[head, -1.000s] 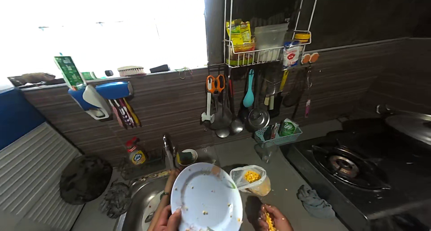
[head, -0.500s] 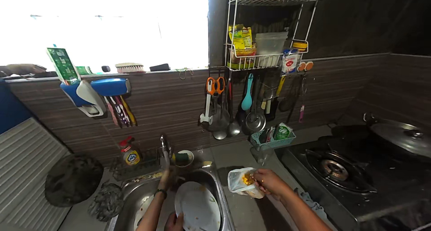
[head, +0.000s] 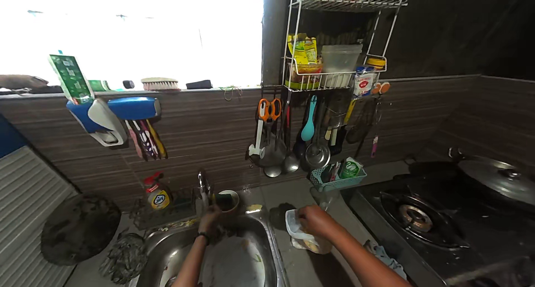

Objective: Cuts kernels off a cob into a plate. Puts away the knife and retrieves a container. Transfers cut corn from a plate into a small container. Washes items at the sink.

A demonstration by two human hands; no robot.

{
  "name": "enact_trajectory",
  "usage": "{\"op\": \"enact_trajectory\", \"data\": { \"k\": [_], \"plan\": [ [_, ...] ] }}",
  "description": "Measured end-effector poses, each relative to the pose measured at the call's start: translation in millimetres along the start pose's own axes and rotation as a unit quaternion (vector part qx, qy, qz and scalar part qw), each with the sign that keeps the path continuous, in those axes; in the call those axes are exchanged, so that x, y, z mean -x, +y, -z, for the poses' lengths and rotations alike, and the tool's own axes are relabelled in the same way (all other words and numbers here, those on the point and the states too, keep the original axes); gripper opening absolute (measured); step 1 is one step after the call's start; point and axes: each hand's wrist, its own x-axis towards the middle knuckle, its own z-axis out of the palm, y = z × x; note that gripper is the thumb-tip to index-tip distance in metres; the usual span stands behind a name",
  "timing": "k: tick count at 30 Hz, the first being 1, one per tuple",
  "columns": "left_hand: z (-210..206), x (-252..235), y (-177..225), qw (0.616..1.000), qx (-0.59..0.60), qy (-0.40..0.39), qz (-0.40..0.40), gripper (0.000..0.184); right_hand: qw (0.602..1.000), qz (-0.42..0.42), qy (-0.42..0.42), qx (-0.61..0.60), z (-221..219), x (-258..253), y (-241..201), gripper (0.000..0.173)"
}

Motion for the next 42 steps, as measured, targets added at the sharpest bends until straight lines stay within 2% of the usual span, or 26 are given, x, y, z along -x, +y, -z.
{"op": "enact_trajectory", "data": {
  "k": [4,6,9,11,14,17,20,23,25,27,29,31,34,36,39,41,42],
  "plan": [
    [11,3,8,1.0,0.014,0.005,-0.017,0.055,0.999,0.005,0.013,0.038,4,10,0,0.025],
    [14,-11,13,1.0,0.02,0.011,-0.02,0.054,0.998,-0.007,0.028,0.06,4,13,-2,0.026],
    [-8,-38,-21,0.996,0.068,0.037,-0.054,0.053,0.992,-0.028,0.058,0.104,-1,18,-5,0.027],
    [-21,-64,-37,0.994,0.079,0.037,-0.061,0.051,0.989,-0.013,0.093,0.116,-1,19,-4,0.025],
    [-40,-108,-46,0.991,0.131,0.001,-0.015,0.046,0.985,-0.004,0.111,0.13,2,23,-4,0.023],
    [-49,-171,-42,0.976,0.213,-0.029,0.025,0.046,0.983,-0.045,0.103,0.142,5,26,-8,0.027],
    [-41,-176,-34,0.97,0.233,-0.047,0.056,0.045,0.983,-0.052,0.113,0.132,5,28,-8,0.03],
    [-23,-166,-14,0.976,0.204,-0.047,0.058,0.028,0.979,0.028,0.185,0.076,7,34,-15,0.027],
    [-15,-164,-7,0.975,0.194,-0.06,0.093,0.034,0.963,0.104,0.249,0.02,6,38,-30,0.023],
    [-14,-163,-9,0.975,0.184,-0.075,0.096,0.036,0.946,0.166,0.277,-0.038,1,37,-54,0.021],
    [-14,-162,-12,0.979,0.169,-0.09,0.075,0.032,0.947,0.197,0.237,-0.086,-9,29,-79,0.02],
    [-17,-161,-17,0.979,0.174,-0.086,0.055,0.028,0.961,0.194,0.149,-0.128,-26,10,-102,0.021],
    [-6,-158,-16,0.979,0.173,-0.088,0.063,0.037,0.968,0.128,-0.026,-0.213,-68,-45,-125,0.024],
    [8,-159,-19,0.978,0.17,-0.093,0.077,0.049,0.934,0.068,-0.107,-0.334,-107,-90,-133,0.022],
    [26,-162,-45,0.964,0.251,-0.01,0.084,0.048,0.862,0.01,-0.128,-0.49,-157,-143,-149,0.021],
    [36,-162,-71,0.93,0.342,0.085,0.101,0.048,0.86,0.017,-0.117,-0.496,-176,-166,-164,0.024],
    [43,-161,-83,0.927,0.324,0.145,0.118,0.048,0.867,0.038,-0.107,-0.485,-184,-178,-170,0.026]
  ]
}}
